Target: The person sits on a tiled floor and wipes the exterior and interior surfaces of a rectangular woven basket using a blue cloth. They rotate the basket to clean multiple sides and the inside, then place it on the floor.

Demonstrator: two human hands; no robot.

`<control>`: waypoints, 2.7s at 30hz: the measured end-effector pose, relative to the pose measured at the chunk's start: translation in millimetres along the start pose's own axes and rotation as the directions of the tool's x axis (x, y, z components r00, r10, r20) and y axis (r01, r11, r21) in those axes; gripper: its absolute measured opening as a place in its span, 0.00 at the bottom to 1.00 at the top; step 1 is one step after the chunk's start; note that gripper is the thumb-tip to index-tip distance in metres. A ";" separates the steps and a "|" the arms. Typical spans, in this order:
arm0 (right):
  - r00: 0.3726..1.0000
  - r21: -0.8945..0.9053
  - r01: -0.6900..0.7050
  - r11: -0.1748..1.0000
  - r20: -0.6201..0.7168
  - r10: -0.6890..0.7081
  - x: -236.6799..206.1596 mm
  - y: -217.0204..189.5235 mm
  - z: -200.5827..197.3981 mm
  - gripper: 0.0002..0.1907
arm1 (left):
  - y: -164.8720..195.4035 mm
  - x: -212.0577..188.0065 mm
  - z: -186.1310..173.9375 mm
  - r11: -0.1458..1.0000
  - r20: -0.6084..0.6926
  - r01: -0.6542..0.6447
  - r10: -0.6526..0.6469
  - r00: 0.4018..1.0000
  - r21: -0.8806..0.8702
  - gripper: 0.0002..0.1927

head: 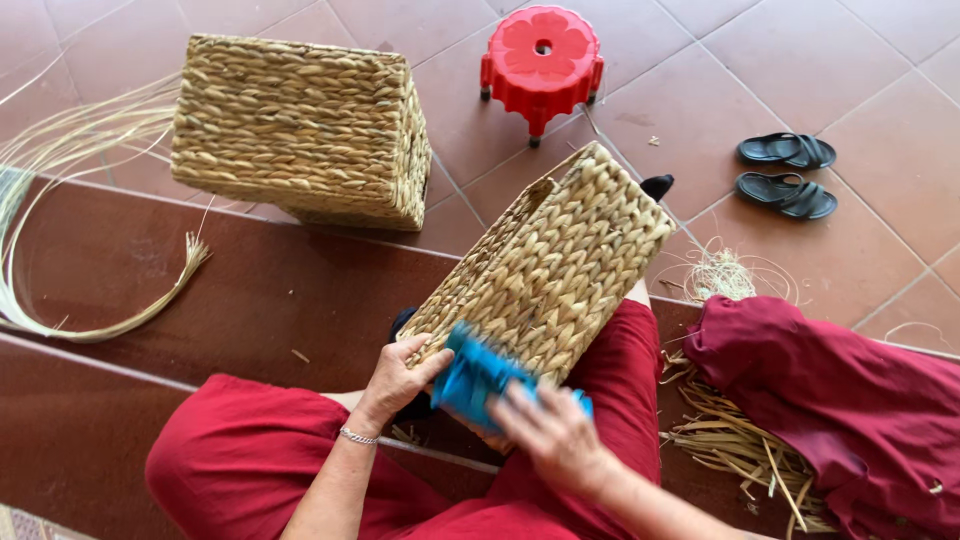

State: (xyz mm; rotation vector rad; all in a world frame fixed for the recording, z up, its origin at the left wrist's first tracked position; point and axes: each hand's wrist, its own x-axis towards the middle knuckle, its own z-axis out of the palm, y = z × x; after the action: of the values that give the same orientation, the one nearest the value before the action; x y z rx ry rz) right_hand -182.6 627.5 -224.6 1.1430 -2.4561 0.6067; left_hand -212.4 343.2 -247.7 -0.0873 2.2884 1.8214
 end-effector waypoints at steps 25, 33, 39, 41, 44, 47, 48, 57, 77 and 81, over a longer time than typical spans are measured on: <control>0.210 0.946 -0.161 -0.282 0.312 0.926 -46.2 233.2 57.7 0.22 | 88.1 -28.8 -39.4 0.767 -0.151 -0.075 -0.029 0.988 -0.637 0.15; 0.650 0.805 0.242 -0.542 0.281 0.707 24.8 208.4 13.7 0.38 | 101.1 -123.1 -119.8 0.719 -0.545 -0.253 -0.205 0.813 -0.648 0.29; 0.719 0.969 -0.075 -0.234 0.215 0.660 100.9 163.8 -3.3 0.36 | 69.3 -152.9 -164.5 0.713 -0.565 -0.268 -0.214 0.797 -0.648 0.23; 0.745 0.985 -0.017 -0.174 0.129 0.655 122.4 146.5 -7.7 0.34 | 62.9 -152.4 -187.0 0.747 -0.629 -0.296 -0.204 0.750 -0.596 0.18; 0.731 0.992 -0.093 -0.087 0.127 0.670 154.3 120.8 -22.1 0.30 | 53.9 -163.2 -215.0 0.741 -0.578 -0.262 -0.204 0.790 -0.619 0.23; 0.717 0.983 -0.182 -0.001 0.134 0.684 189.6 89.2 -38.6 0.28 | 41.5 -185.0 -243.5 0.639 -0.540 -0.279 -0.256 0.802 -0.717 0.24; 0.724 0.980 -0.196 0.026 0.126 0.679 201.7 76.0 -42.7 0.28 | 36.7 -191.8 -252.9 0.634 -0.565 -0.307 -0.253 0.785 -0.710 0.24; 0.828 0.918 -0.316 0.239 0.143 0.543 293.7 -73.9 -21.3 0.25 | -21.1 -281.0 -306.9 0.618 -0.727 -0.452 -0.308 0.614 -0.644 0.27; 0.710 0.566 -0.661 0.493 0.684 0.166 359.5 -186.0 213.1 0.41 | -146.3 -387.3 -333.6 0.593 -0.792 -0.536 -0.532 0.300 -0.601 0.36; 0.583 0.426 -0.600 0.677 0.813 0.005 381.3 -189.1 218.5 0.44 | -158.5 -395.0 -350.1 0.643 -0.823 -0.538 -0.534 0.193 -0.544 0.39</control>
State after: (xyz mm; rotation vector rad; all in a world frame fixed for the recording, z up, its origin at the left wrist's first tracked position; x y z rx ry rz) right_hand -296.8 165.2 -178.7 1.3965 -3.3864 1.5125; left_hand 155.4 -67.2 -244.7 -2.0545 1.3958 3.1959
